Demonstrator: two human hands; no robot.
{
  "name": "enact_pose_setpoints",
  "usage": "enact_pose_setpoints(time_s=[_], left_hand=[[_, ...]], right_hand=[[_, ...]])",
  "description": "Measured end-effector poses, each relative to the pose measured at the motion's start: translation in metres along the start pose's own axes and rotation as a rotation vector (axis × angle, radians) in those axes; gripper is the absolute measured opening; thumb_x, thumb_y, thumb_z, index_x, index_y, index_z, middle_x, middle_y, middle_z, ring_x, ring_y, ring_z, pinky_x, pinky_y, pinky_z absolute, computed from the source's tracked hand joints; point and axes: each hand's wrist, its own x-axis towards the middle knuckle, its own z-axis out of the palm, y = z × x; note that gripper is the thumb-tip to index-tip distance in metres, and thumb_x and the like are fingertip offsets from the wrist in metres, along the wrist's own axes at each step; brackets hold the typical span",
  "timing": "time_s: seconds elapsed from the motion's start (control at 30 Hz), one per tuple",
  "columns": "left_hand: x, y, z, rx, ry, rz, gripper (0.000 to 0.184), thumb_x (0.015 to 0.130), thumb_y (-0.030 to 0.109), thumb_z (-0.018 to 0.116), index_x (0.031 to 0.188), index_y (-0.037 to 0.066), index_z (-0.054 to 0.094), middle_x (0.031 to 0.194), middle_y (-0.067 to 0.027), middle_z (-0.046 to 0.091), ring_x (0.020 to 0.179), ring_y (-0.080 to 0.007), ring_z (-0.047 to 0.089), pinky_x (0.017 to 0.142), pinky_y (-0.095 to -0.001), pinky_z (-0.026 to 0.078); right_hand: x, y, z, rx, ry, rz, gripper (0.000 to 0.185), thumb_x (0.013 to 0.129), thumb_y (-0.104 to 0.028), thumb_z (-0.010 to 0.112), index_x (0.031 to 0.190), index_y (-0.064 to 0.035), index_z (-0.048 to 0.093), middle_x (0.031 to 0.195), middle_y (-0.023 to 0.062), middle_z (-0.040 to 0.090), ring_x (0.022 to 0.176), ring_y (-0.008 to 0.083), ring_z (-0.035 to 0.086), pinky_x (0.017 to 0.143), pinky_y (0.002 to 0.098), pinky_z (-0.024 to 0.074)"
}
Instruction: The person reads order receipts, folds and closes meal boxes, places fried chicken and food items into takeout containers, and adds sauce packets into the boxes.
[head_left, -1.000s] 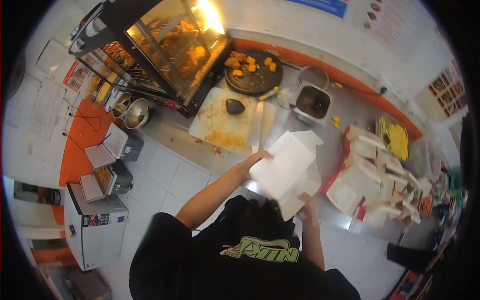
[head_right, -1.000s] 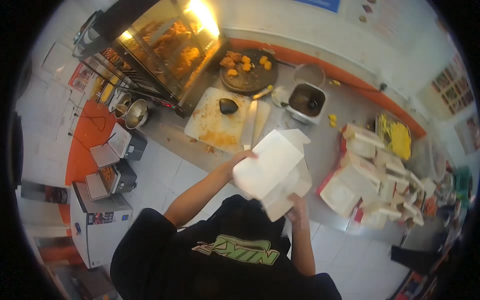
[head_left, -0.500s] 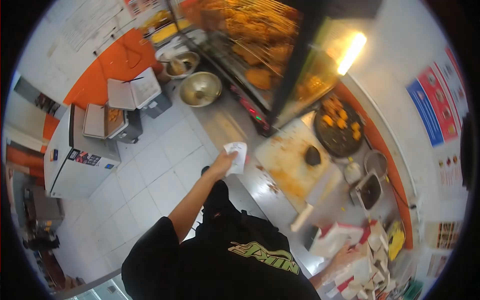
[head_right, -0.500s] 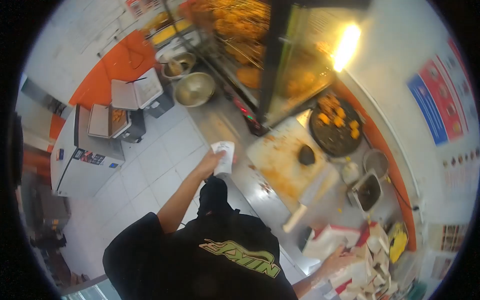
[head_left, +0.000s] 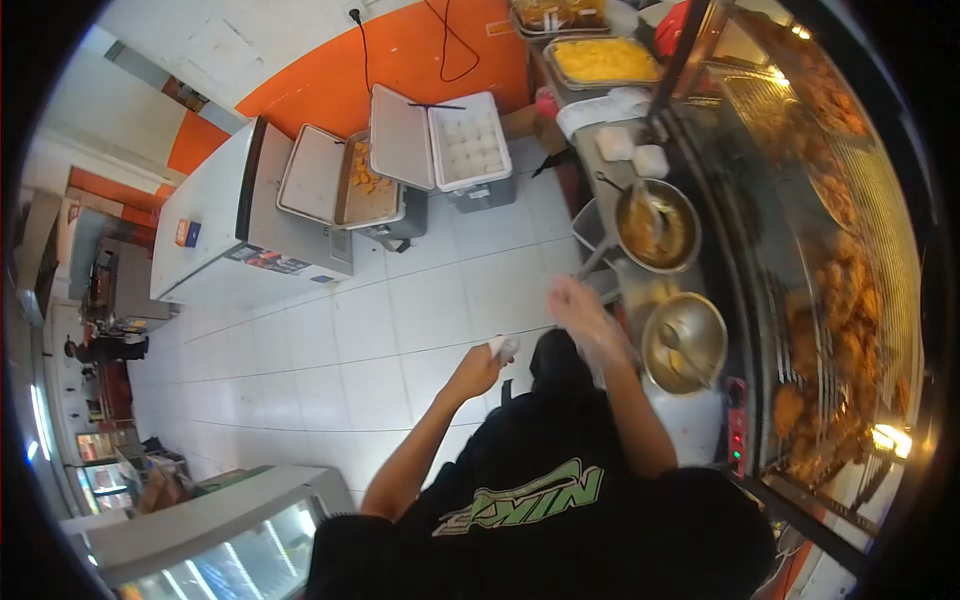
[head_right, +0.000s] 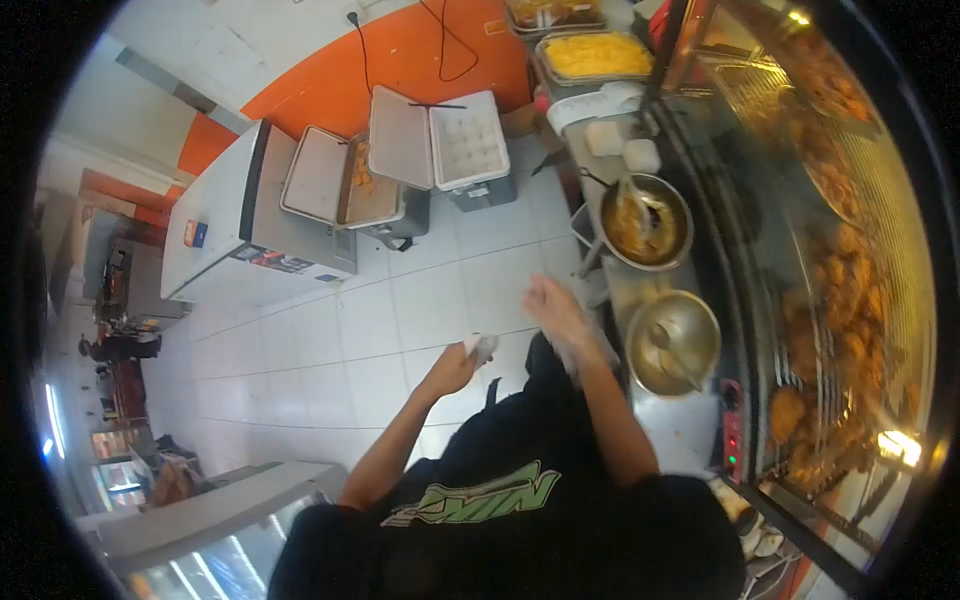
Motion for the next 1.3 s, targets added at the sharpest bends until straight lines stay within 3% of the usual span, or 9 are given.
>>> enact_pose_setpoints(time_s=[0.27, 0.3, 0.37, 0.5, 0.63, 1.07, 1.13, 1.23, 1.3], left_hand=[[0.132, -0.155, -0.129, -0.316, 0.172, -0.319, 0.030, 0.094, 0.017, 0.036, 0.109, 0.000, 0.055, 0.092, -0.0164, 0.065, 0.088, -0.0268, 0.063, 0.078, -0.0348, 0.047], [0.152, -0.183, -0.138, -0.005, -0.012, -0.661, 0.030, 0.094, 0.018, 0.036, 0.110, 0.001, 0.055, 0.093, -0.0184, 0.065, 0.091, -0.0305, 0.063, 0.080, -0.0376, 0.047], [0.173, -0.255, -0.126, -0.043, 0.318, -0.384, 0.030, 0.095, 0.019, 0.037, 0.115, 0.003, 0.053, 0.099, -0.0197, 0.063, 0.098, -0.0320, 0.060, 0.086, -0.0372, 0.045], [0.221, -0.276, -0.158, -0.730, 0.383, -1.019, 0.027, 0.092, 0.013, 0.042, 0.108, -0.005, 0.054, 0.100, -0.0128, 0.063, 0.092, -0.0207, 0.059, 0.082, -0.0318, 0.045], [0.214, -0.338, -0.136, -1.087, 0.497, -1.147, 0.026, 0.088, 0.013, 0.050, 0.108, -0.005, 0.052, 0.097, -0.0153, 0.062, 0.088, -0.0211, 0.060, 0.078, -0.0305, 0.047], [0.237, -0.402, -0.231, -1.046, 0.297, -1.166, 0.037, 0.084, 0.017, 0.058, 0.113, -0.004, 0.047, 0.098, -0.0187, 0.061, 0.087, -0.0241, 0.060, 0.075, -0.0326, 0.049], [0.233, -0.406, -0.253, -0.961, 0.441, -1.124, 0.050, 0.081, 0.023, 0.064, 0.117, -0.004, 0.043, 0.097, -0.0208, 0.060, 0.085, -0.0267, 0.061, 0.073, -0.0342, 0.051], [0.238, -0.408, -0.294, -0.930, 0.246, -0.861, 0.054, 0.080, 0.025, 0.065, 0.119, -0.003, 0.041, 0.096, -0.0194, 0.060, 0.085, -0.0272, 0.061, 0.075, -0.0353, 0.051], [0.234, -0.394, -0.317, -0.815, 0.153, -0.651, 0.052, 0.080, 0.023, 0.064, 0.119, -0.003, 0.041, 0.096, -0.0191, 0.059, 0.085, -0.0273, 0.061, 0.075, -0.0360, 0.052]], right_hand=[[0.409, 0.087, 0.070, -0.432, 0.089, 0.175, 0.057, 0.073, -0.023, 0.064, 0.124, -0.0076, 0.046, 0.111, 0.0173, 0.055, 0.100, 0.0305, 0.055, 0.085, 0.0381, 0.0451], [0.471, 0.107, 0.076, -0.616, 0.075, 0.143, 0.059, 0.072, -0.024, 0.063, 0.125, -0.0086, 0.045, 0.113, 0.0202, 0.054, 0.104, 0.0354, 0.053, 0.088, 0.0411, 0.0438], [0.577, 0.135, 0.099, -0.685, 0.398, -0.129, 0.053, 0.073, -0.022, 0.056, 0.123, -0.0093, 0.044, 0.110, 0.0241, 0.053, 0.105, 0.0396, 0.050, 0.092, 0.0462, 0.0394], [0.796, 0.280, 0.123, -0.818, 0.179, 0.173, 0.068, 0.072, -0.016, 0.055, 0.134, -0.0021, 0.031, 0.118, 0.0253, 0.050, 0.109, 0.0405, 0.048, 0.094, 0.0465, 0.0383], [0.901, 0.378, 0.142, -1.088, 0.462, 0.404, 0.071, 0.073, -0.019, 0.056, 0.135, 0.0003, 0.028, 0.123, 0.0238, 0.047, 0.112, 0.0394, 0.046, 0.092, 0.0477, 0.0389], [0.926, 0.402, 0.164, -1.175, 0.420, 0.855, 0.068, 0.082, -0.024, 0.053, 0.139, -0.0023, 0.023, 0.136, 0.0277, 0.033, 0.124, 0.0429, 0.034, 0.102, 0.0576, 0.0203], [0.879, 0.364, 0.165, -0.094, 0.425, 0.424, 0.101, 0.065, -0.048, 0.071, 0.138, 0.0032, 0.023, 0.144, 0.0256, 0.020, 0.135, 0.0351, 0.017, 0.112, 0.0400, 0.0113], [0.779, 0.241, 0.146, 0.228, 0.371, 0.161, 0.067, 0.067, -0.034, 0.071, 0.115, 0.0050, 0.045, 0.103, 0.0159, 0.054, 0.099, 0.0274, 0.052, 0.084, 0.0398, 0.0425], [0.667, 0.132, 0.132, 0.657, 0.218, 0.261, 0.061, 0.077, -0.033, 0.067, 0.125, -0.0049, 0.042, 0.118, 0.0163, 0.050, 0.106, 0.0266, 0.051, 0.083, 0.0427, 0.0471]])
